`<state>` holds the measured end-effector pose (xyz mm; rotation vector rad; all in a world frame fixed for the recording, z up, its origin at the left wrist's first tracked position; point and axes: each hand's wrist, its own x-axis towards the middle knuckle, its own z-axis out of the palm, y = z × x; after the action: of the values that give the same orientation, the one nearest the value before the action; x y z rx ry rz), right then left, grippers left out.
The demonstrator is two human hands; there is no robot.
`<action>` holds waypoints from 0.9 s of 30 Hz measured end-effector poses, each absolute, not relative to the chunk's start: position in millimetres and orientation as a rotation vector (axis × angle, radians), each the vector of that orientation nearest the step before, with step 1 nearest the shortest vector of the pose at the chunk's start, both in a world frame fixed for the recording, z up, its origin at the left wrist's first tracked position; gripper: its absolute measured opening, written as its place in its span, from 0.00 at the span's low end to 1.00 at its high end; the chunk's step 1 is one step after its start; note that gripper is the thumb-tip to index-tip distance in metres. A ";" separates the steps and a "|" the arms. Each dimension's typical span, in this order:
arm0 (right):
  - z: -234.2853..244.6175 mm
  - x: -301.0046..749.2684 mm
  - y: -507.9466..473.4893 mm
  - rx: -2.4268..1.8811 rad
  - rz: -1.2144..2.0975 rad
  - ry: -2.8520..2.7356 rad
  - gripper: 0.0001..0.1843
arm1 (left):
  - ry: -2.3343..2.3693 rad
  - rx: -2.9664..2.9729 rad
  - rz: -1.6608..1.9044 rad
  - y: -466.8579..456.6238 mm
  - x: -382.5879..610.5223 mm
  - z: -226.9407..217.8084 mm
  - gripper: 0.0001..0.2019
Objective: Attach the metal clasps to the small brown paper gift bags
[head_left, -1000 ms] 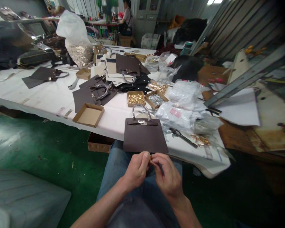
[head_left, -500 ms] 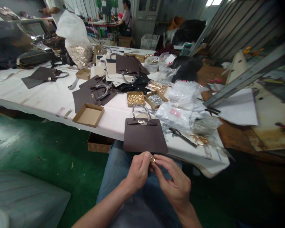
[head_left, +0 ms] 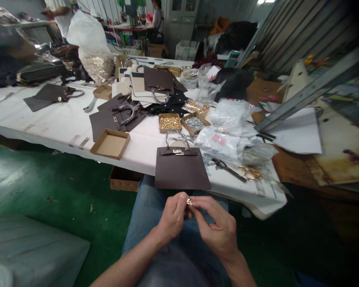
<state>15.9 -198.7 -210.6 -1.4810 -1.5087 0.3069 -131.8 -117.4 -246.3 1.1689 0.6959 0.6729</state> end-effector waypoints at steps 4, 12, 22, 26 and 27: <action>-205.3 16.9 -195.4 -1.516 0.302 -1.452 0.10 | 0.614 1.240 0.679 -111.5 -138.2 -244.6 0.31; -198.0 18.5 -195.9 -1.467 0.373 -1.486 0.08 | 0.549 1.557 0.845 -89.9 -163.0 -236.9 0.08; -195.5 29.6 -206.0 -1.446 0.367 -1.593 0.10 | 0.500 1.607 0.871 -92.6 -168.2 -217.3 0.05; -192.4 36.6 -211.2 -1.457 0.485 -1.576 0.09 | 0.444 1.632 0.892 -93.1 -168.3 -216.5 0.05; -191.7 38.4 -212.0 -1.468 0.512 -1.560 0.10 | 0.426 1.640 0.906 -93.2 -168.2 -217.8 0.05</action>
<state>38.4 -212.0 -191.7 -1.4682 -1.5599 0.5119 -168.2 -93.2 -217.8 1.6404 0.4257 0.9059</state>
